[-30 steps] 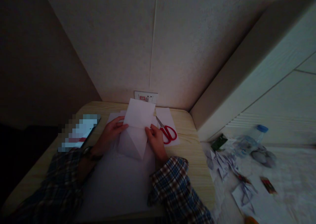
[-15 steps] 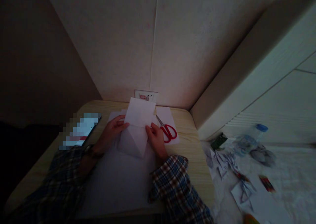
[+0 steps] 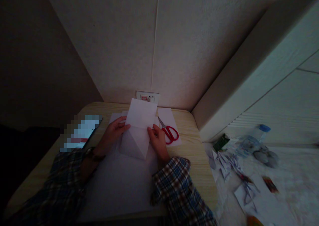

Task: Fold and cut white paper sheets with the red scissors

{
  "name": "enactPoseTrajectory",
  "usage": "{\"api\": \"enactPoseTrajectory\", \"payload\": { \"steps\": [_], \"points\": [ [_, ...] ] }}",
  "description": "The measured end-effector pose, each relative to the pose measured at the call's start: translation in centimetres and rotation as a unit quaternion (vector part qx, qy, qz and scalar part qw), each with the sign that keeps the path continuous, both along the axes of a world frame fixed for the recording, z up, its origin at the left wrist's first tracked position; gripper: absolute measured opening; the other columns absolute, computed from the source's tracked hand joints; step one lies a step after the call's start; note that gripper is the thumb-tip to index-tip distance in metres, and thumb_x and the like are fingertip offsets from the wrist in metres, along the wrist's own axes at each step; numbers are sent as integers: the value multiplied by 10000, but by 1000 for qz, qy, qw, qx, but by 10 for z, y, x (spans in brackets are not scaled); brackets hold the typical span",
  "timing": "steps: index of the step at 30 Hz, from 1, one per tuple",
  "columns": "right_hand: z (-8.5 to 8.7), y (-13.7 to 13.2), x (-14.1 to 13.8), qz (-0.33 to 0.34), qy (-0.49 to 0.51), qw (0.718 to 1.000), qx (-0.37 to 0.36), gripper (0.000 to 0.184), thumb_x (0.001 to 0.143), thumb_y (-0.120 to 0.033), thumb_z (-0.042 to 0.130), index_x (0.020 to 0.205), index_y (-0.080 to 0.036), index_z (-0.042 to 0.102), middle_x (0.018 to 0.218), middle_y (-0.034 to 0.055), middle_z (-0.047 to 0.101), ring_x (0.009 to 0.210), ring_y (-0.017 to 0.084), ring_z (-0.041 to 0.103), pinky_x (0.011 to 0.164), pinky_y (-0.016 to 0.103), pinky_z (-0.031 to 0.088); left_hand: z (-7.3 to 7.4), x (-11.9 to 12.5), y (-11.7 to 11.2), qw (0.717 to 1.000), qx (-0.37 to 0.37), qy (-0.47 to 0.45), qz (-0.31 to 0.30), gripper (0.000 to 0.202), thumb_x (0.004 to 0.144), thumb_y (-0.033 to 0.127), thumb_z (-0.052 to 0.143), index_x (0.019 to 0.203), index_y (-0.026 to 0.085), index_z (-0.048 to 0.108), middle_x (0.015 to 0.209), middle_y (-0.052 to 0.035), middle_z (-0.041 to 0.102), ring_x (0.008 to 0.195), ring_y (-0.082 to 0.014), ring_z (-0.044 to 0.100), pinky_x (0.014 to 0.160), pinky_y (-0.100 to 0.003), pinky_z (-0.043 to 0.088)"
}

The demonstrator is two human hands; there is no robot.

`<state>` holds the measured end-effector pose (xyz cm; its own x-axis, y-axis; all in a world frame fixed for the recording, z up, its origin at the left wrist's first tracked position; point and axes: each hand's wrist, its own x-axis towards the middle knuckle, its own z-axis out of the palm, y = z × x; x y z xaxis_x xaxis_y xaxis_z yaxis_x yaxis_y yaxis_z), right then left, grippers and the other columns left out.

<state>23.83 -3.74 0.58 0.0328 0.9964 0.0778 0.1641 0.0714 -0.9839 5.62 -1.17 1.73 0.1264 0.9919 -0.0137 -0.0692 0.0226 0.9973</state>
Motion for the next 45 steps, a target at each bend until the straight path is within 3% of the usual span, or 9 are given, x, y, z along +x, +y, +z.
{"api": "enactPoseTrajectory", "payload": {
  "steps": [21,29,35,45],
  "points": [
    [-2,0,0,-3,-19,1000,15,261,792,-426,486,738,-180,557,596,-18,522,545,134,476,454,222,336,3,1,-1,1000,-16,-10,-7,393,685,337,649,1026,164,560,831,-37,715,751,-188,663,642,-251,505],
    [-1,1,-1,1,-15,1000,20,252,795,-409,488,684,-185,518,570,-32,470,513,117,445,427,210,309,4,0,-1,1000,-2,18,12,366,695,364,636,999,166,585,853,-47,713,794,-203,654,647,-258,503],
    [-7,2,-1,9,6,1000,7,252,790,-413,501,684,-184,514,565,-35,471,488,108,436,408,203,306,3,0,0,999,-9,15,33,368,684,381,642,980,168,592,800,-34,712,729,-191,653,607,-251,497],
    [0,0,-1,18,13,1000,13,258,811,-406,484,728,-174,558,635,-14,533,579,132,477,498,227,350,7,1,-3,1000,-9,-18,-12,374,680,343,653,997,169,561,797,-32,714,721,-194,663,661,-277,505]
  ]
}}
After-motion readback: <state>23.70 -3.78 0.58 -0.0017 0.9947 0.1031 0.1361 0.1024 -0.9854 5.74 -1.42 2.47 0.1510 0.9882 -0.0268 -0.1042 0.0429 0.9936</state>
